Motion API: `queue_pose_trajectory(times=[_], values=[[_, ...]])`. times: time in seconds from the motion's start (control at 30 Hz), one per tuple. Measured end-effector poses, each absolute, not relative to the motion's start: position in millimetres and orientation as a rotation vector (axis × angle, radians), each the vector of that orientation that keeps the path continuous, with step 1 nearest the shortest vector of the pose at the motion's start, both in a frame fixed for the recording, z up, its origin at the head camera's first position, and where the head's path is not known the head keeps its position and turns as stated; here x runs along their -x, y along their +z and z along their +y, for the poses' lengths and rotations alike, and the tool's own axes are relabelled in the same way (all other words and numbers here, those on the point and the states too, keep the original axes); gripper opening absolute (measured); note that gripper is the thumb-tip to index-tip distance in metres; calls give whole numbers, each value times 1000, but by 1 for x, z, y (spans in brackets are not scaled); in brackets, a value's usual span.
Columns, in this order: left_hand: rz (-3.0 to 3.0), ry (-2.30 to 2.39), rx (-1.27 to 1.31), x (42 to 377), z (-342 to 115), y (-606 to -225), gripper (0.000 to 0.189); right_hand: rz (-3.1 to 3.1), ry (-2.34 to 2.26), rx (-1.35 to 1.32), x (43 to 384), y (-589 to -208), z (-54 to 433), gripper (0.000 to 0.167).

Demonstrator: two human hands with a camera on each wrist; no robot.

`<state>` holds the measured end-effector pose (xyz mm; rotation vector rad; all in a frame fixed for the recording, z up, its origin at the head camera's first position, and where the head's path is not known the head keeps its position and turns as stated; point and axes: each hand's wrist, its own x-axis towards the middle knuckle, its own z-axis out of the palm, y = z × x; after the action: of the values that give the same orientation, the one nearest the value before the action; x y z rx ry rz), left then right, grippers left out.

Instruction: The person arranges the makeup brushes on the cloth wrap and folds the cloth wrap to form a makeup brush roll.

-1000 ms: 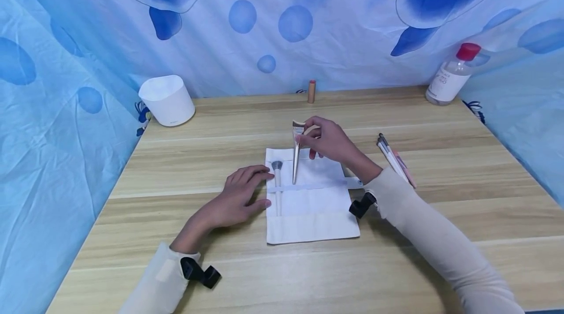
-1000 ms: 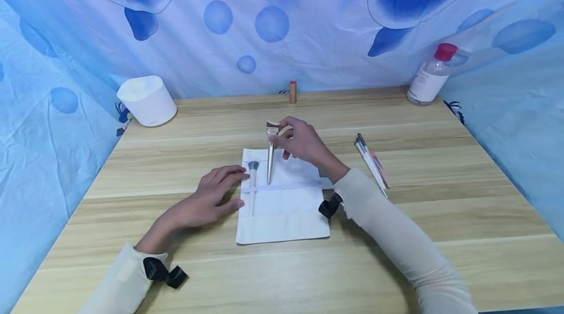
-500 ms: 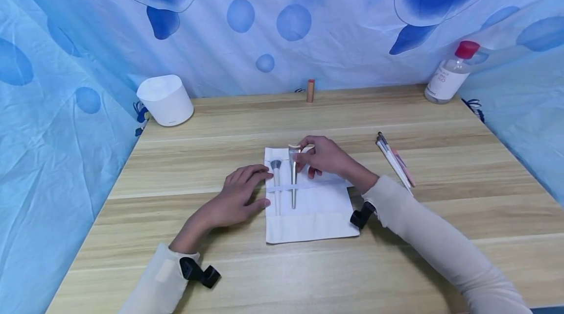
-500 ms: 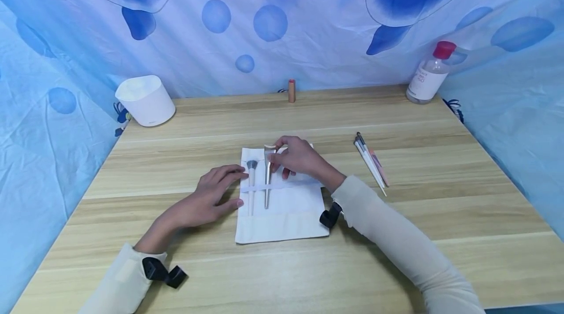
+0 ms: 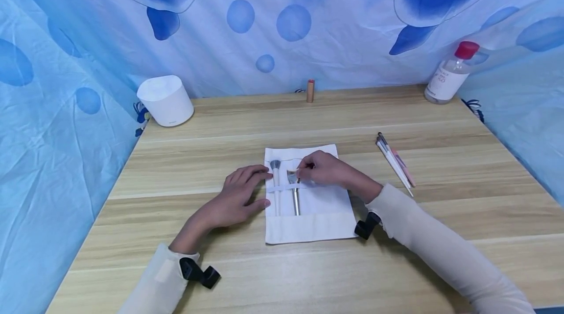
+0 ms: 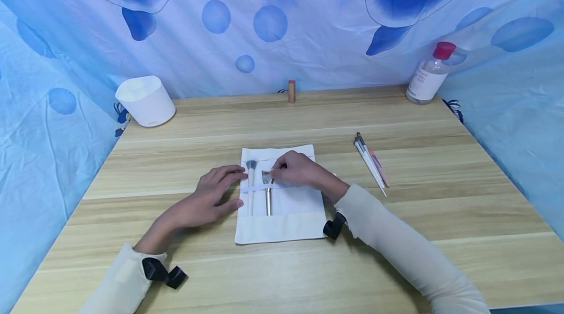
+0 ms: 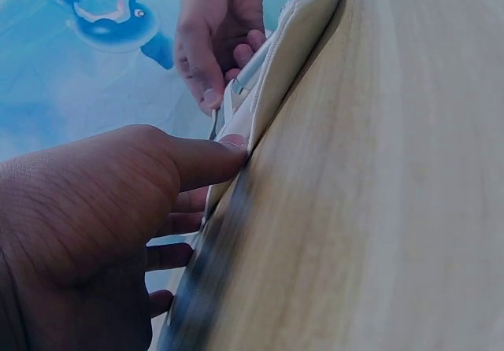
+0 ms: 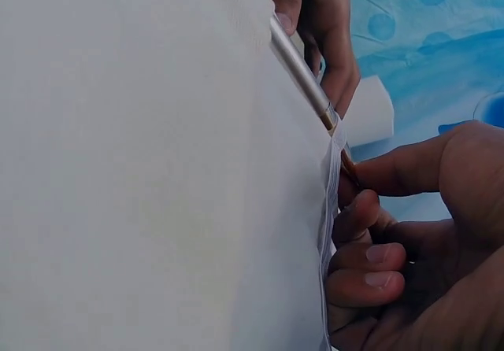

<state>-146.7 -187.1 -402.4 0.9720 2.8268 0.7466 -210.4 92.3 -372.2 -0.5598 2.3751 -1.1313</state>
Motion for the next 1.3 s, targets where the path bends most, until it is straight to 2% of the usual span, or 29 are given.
queue_pose_trajectory(times=[0.43,0.57,0.93,1.3], values=[[2830,744,-983,147,-187,-403,58,2685,-940,729,205,-366,107,16],[2829,744,-989,146,-187,-403,58,2852,-799,627,208,-353,130,17],[2818,777,-980,144,-186,-401,57,3012,-431,242,229,-334,230,19],[2812,790,-983,146,-186,-402,58,2923,-348,134,227,-350,249,31]])
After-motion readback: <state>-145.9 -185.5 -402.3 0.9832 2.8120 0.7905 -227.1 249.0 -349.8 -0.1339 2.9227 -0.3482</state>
